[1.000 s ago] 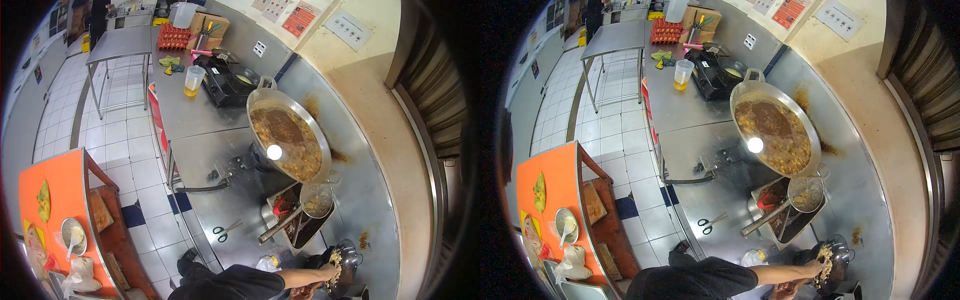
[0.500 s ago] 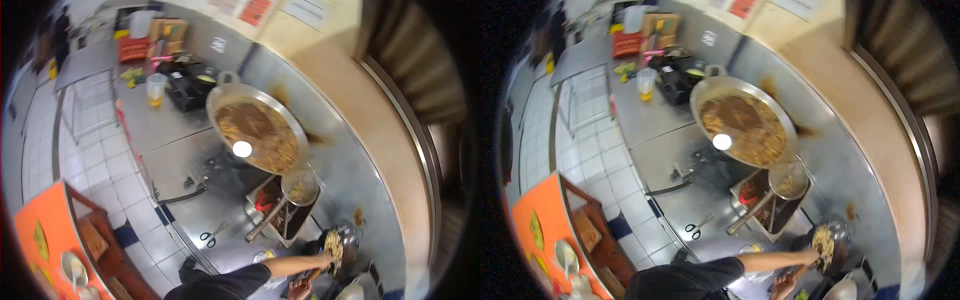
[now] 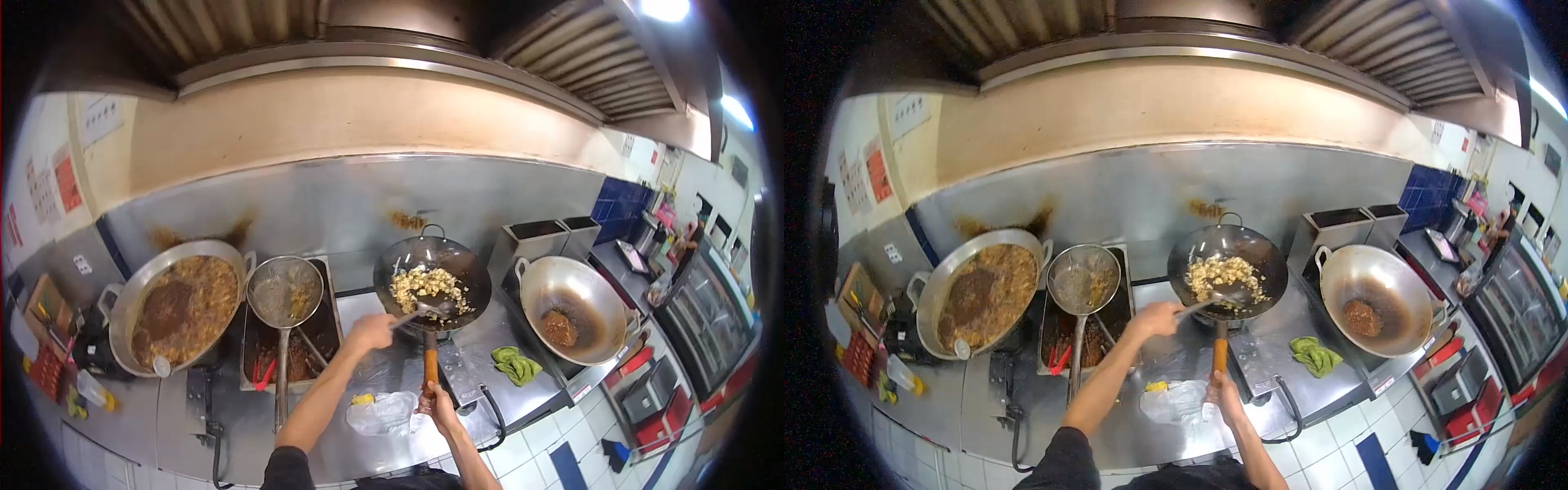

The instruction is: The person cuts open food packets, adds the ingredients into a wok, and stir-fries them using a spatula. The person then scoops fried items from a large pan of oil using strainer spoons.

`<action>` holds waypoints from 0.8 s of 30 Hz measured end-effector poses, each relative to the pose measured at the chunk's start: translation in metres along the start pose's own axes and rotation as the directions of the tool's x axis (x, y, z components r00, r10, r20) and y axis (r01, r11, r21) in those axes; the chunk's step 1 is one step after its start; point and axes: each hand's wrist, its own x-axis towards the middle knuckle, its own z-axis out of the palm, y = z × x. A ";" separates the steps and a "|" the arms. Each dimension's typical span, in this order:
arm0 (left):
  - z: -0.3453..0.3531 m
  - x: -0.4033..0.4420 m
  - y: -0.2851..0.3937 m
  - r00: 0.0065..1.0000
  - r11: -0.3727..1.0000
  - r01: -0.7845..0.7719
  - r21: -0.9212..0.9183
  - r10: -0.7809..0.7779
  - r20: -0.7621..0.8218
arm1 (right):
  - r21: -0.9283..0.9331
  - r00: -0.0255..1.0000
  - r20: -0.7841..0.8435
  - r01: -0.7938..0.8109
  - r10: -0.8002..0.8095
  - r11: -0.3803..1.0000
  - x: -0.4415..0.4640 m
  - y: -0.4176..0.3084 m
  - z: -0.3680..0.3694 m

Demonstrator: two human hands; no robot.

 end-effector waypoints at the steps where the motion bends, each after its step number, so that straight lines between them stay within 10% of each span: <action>1: -0.015 0.000 0.006 0.999 0.999 0.034 0.030 -0.035 0.032 | -0.031 1.000 0.001 -0.007 0.007 0.999 -0.004 -0.007 0.001; 5: 0.018 0.049 0.018 0.985 0.995 0.096 -0.039 -0.100 -0.139 | -0.061 0.992 0.104 -0.067 0.073 0.996 -0.013 -0.029 0.001; 11: -0.009 -0.014 0.070 0.996 0.996 0.095 0.005 -0.095 0.002 | -0.070 0.978 0.129 -0.155 0.164 0.985 -0.003 -0.037 -0.059; 19: 0.017 0.023 0.095 0.981 0.993 0.117 0.004 -0.115 -0.156 | 0.306 0.953 0.267 -0.223 0.141 0.926 0.014 -0.067 -0.042; 24: -0.030 -0.021 0.104 0.985 0.977 0.163 0.136 -0.170 0.036 | 0.290 0.950 0.210 -0.287 0.231 0.913 0.034 -0.059 -0.042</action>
